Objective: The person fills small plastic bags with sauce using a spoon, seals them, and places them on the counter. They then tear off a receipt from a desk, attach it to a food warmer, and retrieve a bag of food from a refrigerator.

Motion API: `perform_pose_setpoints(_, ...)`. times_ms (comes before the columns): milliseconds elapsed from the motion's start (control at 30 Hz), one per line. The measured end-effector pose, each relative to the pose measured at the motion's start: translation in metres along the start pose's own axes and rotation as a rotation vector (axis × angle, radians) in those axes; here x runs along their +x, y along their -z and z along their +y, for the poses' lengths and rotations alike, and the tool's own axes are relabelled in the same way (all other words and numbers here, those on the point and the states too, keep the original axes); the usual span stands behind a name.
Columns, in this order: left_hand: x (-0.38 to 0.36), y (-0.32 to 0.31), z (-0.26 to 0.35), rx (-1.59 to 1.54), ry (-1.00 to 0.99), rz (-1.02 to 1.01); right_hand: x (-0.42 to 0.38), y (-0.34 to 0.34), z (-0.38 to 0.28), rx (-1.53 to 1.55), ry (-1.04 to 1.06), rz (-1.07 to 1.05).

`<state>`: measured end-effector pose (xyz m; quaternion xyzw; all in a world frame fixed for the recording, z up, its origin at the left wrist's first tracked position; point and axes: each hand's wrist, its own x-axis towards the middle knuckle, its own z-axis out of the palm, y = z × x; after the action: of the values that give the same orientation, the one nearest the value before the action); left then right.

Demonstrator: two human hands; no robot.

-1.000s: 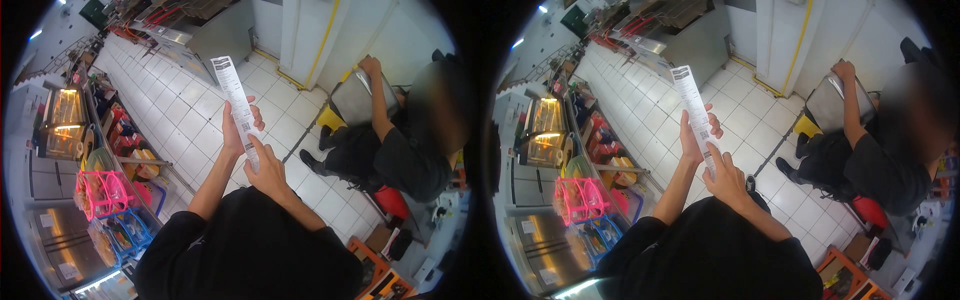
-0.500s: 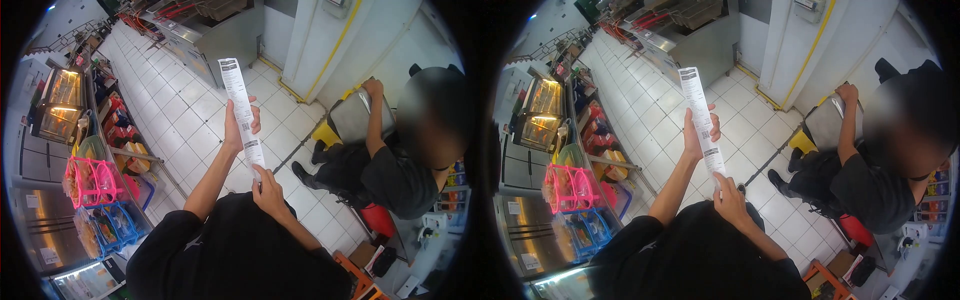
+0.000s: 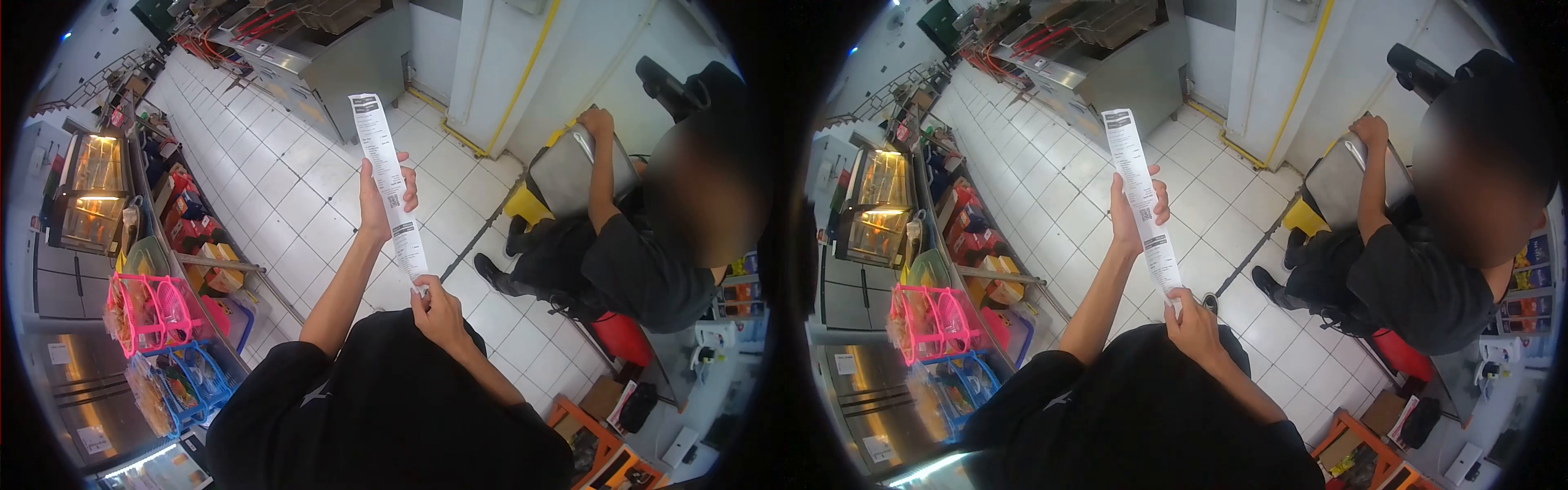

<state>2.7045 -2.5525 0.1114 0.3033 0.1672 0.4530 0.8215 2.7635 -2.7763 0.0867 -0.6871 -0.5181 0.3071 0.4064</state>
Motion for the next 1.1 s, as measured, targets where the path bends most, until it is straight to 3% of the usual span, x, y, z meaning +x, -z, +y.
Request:
perform_pose_setpoints(333, 0.0001, 0.0048, -0.0024, 0.030, -0.012, -0.008, -0.0006, -0.0019, 0.0047, -0.001, -0.004, 0.035)
perform_pose_setpoints(400, -0.0006, 0.0069, -0.0036, 0.035, -0.012, -0.007, 0.0004, -0.0046, 0.0070, 0.001, 0.078, 0.126)
perform_pose_setpoints(1100, -0.0048, 0.0028, -0.0037, 0.060, 0.003, 0.002, -0.0015, -0.0057, 0.0058, -0.035, 0.047, 0.126)
